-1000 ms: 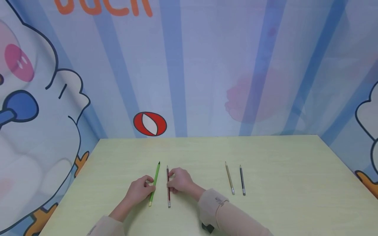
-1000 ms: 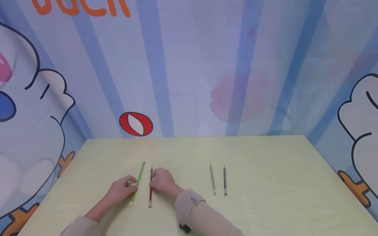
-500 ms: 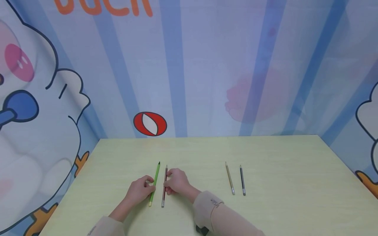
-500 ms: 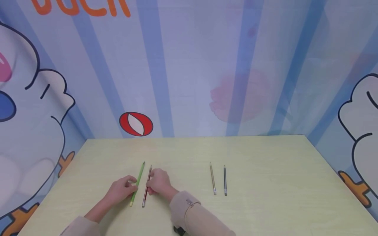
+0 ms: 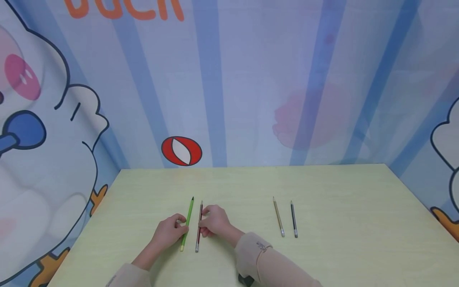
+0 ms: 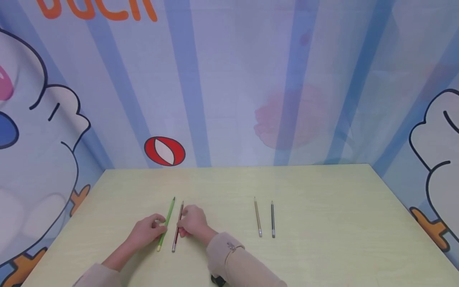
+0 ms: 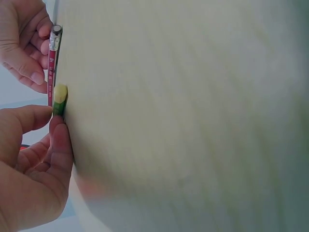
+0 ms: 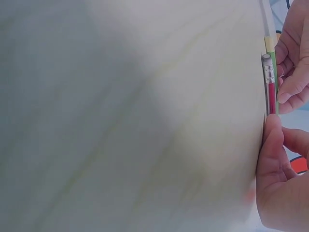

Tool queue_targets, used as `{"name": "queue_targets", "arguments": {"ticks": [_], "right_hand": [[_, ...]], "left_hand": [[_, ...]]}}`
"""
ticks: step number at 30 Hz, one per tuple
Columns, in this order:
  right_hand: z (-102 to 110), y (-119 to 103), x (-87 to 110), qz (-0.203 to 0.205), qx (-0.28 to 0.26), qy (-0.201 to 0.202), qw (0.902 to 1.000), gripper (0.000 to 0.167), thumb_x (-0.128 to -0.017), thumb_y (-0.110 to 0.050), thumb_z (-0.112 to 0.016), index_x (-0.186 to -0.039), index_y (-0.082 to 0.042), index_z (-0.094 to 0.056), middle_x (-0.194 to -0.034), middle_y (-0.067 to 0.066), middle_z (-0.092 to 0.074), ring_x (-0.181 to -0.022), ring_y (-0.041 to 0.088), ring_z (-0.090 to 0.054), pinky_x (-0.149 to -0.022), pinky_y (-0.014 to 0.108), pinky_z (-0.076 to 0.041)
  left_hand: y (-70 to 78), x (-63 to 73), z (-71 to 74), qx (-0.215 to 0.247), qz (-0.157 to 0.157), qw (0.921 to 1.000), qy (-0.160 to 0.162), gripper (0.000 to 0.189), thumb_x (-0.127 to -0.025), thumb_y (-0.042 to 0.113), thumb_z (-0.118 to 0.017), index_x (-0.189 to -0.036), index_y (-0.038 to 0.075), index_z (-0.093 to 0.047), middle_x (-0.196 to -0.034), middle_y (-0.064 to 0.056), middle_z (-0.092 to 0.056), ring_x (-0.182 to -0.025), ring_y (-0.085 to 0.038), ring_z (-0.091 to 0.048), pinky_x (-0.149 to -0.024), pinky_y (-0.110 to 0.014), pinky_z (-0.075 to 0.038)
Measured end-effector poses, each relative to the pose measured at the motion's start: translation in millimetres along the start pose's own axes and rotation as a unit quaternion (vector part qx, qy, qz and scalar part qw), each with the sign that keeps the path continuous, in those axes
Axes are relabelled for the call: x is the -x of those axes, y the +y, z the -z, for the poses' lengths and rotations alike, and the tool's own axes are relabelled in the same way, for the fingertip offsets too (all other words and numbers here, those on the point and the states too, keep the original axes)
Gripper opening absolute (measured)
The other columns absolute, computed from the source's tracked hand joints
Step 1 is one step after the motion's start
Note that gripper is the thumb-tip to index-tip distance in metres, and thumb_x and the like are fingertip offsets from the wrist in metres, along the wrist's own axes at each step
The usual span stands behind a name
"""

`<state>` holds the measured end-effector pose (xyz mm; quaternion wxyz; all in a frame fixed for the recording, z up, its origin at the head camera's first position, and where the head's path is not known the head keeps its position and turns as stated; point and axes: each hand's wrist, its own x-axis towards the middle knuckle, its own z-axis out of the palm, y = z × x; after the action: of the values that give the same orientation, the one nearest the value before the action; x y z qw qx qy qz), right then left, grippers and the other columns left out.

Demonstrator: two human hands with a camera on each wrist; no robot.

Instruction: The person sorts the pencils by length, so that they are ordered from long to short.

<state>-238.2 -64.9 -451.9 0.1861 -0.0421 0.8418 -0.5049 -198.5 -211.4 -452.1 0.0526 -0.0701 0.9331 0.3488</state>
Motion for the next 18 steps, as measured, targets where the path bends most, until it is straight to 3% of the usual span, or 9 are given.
{"name": "queue_targets", "arguments": {"ticks": [10, 18], "right_hand": [[9.7, 0.1, 8.9, 0.029, -0.030, -0.023, 0.9988, 0.027, -0.076, -0.003, -0.063, -0.101, 0.002, -0.053, -0.054, 0.008, -0.060, -0.039, 0.010, -0.053, -0.040, 0.023, -0.045], [35.5, 12.4, 21.0, 0.056, -0.050, -0.061, 0.9953, 0.025, -0.076, -0.005, -0.063, -0.098, 0.003, -0.054, -0.054, 0.006, -0.058, -0.042, 0.011, -0.052, -0.043, 0.024, -0.046]], "left_hand": [[-2.0, -1.7, -0.3, -0.002, 0.004, 1.0000, -0.001, 0.029, -0.078, 0.016, -0.060, -0.104, 0.003, -0.057, -0.069, -0.001, -0.056, -0.057, -0.011, -0.046, -0.052, -0.023, -0.036], [-5.9, -0.7, -1.8, 0.015, -0.005, 0.9999, 0.007, 0.029, -0.079, 0.017, -0.058, -0.105, 0.003, -0.057, -0.072, -0.001, -0.057, -0.059, -0.011, -0.048, -0.052, -0.023, -0.037]]}}
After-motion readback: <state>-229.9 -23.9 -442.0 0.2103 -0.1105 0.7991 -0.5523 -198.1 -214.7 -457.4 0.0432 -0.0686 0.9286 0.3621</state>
